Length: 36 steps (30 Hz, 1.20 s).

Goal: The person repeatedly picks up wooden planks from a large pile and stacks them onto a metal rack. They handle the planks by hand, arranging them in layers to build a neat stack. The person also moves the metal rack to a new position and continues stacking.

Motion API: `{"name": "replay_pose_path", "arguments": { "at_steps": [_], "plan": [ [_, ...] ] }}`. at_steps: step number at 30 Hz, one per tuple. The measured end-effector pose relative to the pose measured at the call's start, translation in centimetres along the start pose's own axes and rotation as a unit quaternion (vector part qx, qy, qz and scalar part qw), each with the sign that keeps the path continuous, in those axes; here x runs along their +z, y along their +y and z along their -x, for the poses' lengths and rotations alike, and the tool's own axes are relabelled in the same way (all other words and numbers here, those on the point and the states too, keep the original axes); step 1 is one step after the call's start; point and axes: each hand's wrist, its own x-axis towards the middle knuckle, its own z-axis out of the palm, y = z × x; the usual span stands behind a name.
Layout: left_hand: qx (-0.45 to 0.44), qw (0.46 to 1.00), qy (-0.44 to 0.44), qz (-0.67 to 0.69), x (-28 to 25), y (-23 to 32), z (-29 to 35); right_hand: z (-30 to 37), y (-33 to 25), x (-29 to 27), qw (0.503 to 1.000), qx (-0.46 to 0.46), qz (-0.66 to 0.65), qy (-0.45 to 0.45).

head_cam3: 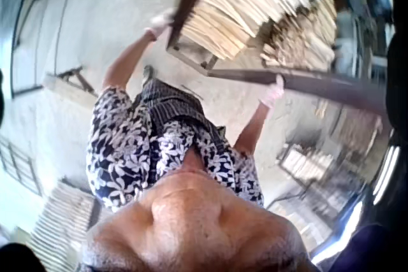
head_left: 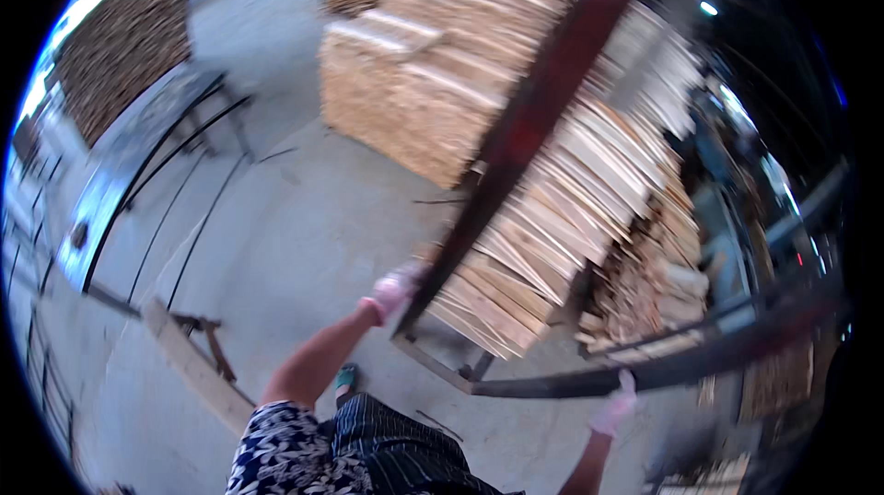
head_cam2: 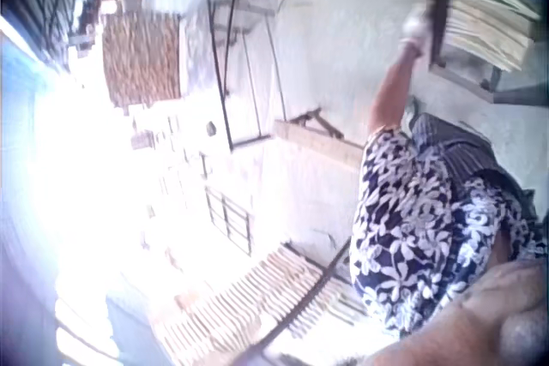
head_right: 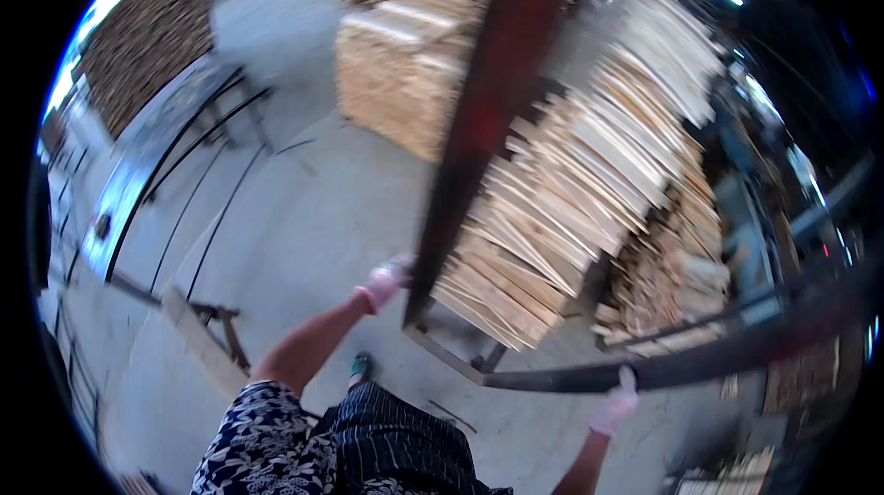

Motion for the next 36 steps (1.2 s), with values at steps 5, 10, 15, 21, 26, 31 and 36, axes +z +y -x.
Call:
{"name": "replay_pose_path", "arguments": {
  "at_steps": [5,10,15,21,26,31,36],
  "plan": [
    [-0.114,0.984,-0.134,-0.028,0.3,2.4,-2.7,-1.1,-3.6,1.7,0.99,0.038,-0.137,0.019],
    [-0.178,0.965,-0.172,-0.082,0.3,2.8,-4.0,-1.8,-3.4,2.0,0.984,-0.015,-0.172,0.041],
    [0.005,0.967,-0.226,-0.12,0.2,2.2,-1.8,0.0,-3.2,0.5,0.982,-0.052,-0.18,0.034],
    [0.015,0.921,-0.343,-0.183,-1.0,4.6,-1.3,2.0,-4.9,-0.5,0.984,-0.056,-0.143,0.093],
    [0.107,0.867,-0.451,-0.181,-2.5,5.1,-2.2,5.1,-1.4,7.8,0.96,0.08,0.216,0.158],
    [0.115,0.809,-0.543,-0.195,-3.6,5.6,-1.8,16.5,1.0,27.2,0.948,0.124,-0.259,-0.137],
    [0.141,0.812,-0.54,-0.171,-4.2,6.0,-0.9,21.1,-5.9,32.2,0.954,0.112,-0.239,-0.141]
  ]
}}
